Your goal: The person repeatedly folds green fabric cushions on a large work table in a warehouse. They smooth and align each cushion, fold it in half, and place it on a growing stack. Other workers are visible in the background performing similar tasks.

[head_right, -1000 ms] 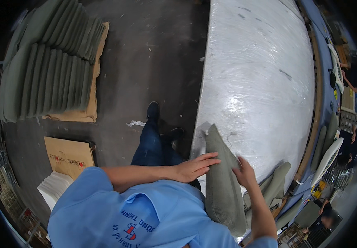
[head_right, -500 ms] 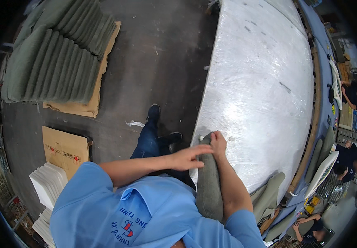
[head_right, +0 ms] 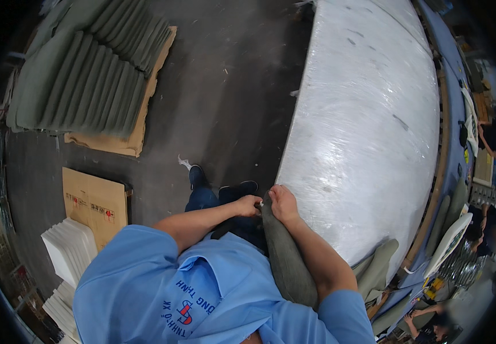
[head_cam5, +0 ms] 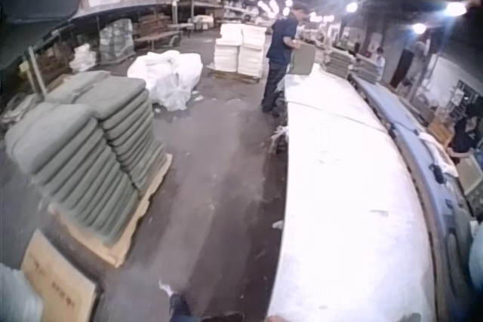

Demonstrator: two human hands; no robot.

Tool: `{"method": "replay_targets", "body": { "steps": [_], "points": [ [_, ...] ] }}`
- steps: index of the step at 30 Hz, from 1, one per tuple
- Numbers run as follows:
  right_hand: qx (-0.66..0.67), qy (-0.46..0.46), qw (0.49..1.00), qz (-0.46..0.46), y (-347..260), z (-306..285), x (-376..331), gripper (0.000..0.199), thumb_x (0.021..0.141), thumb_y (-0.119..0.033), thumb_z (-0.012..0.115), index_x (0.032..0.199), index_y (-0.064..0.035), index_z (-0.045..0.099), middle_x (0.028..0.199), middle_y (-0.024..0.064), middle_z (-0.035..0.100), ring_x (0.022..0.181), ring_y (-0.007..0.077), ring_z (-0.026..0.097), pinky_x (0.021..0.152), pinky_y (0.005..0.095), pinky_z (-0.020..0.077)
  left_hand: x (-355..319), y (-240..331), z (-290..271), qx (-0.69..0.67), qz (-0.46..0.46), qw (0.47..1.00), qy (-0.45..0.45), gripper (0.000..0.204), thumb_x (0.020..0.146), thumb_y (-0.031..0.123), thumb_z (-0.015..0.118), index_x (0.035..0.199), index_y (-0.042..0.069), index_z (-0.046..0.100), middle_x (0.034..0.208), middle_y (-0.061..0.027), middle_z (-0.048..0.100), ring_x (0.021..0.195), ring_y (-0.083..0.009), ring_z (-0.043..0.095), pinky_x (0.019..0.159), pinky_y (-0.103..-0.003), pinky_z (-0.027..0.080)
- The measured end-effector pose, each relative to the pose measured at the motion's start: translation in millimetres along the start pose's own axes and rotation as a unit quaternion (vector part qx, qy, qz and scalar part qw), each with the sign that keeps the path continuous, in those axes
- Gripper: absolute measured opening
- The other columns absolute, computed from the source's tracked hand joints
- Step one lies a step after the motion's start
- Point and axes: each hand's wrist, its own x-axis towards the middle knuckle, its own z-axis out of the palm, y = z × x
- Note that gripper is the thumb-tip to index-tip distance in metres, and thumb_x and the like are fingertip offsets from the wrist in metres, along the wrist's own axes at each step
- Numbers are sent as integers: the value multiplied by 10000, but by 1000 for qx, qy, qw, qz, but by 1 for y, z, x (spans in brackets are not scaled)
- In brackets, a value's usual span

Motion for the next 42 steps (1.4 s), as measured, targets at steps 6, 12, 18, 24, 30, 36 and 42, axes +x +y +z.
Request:
{"method": "replay_targets", "body": {
  "steps": [6,12,18,24,30,36,42],
  "points": [
    [-6,-46,996,75,9,31,21,146,1016,-187,577,979,-60,639,938,220,692,945,463,653,809,520,507,-11,-25,15,-255,-136,955,66,440,755,113,825,1170,54,690,907,-82,725,808,-194,682,746,-367,544],
    [-82,-147,976,136,13,58,49,218,1018,-252,562,979,-55,645,942,247,702,946,486,661,817,560,498,-22,-40,25,-316,-141,933,95,181,826,110,771,1002,90,732,838,-48,692,782,-158,648,721,-350,530],
    [-105,-201,967,115,-6,73,56,275,1040,-265,513,953,-32,629,973,282,679,1010,492,639,849,557,484,-36,-41,24,-412,-124,898,93,46,924,72,687,956,71,720,843,22,654,830,-95,560,751,-299,463],
    [-80,-233,959,143,-23,81,78,336,1053,-308,492,980,-17,645,1027,288,685,1068,489,634,902,547,488,-44,-53,12,-397,-83,903,144,44,931,62,664,902,58,697,822,30,619,825,-99,547,750,-294,446],
    [-207,-287,910,216,-19,107,101,473,1002,-469,580,1188,-54,710,1174,227,725,1189,416,652,1000,466,519,-29,-63,30,-555,-145,797,188,103,933,31,602,954,82,689,882,34,623,860,-113,551,791,-285,437],
    [-259,-312,894,189,-34,110,108,460,883,-513,733,1064,-92,772,1140,200,745,1104,379,708,933,466,564,-17,-66,47,-732,-133,637,201,125,953,85,570,1021,103,674,917,-2,631,861,-137,587,739,-310,469],
    [-203,-193,938,206,-21,115,104,430,839,-456,799,806,-34,725,876,209,738,894,401,728,800,482,560,-10,-65,47,-776,-141,564,243,128,1034,224,583,1067,138,671,945,-10,649,905,-174,631,779,-356,511]
  ]
}}
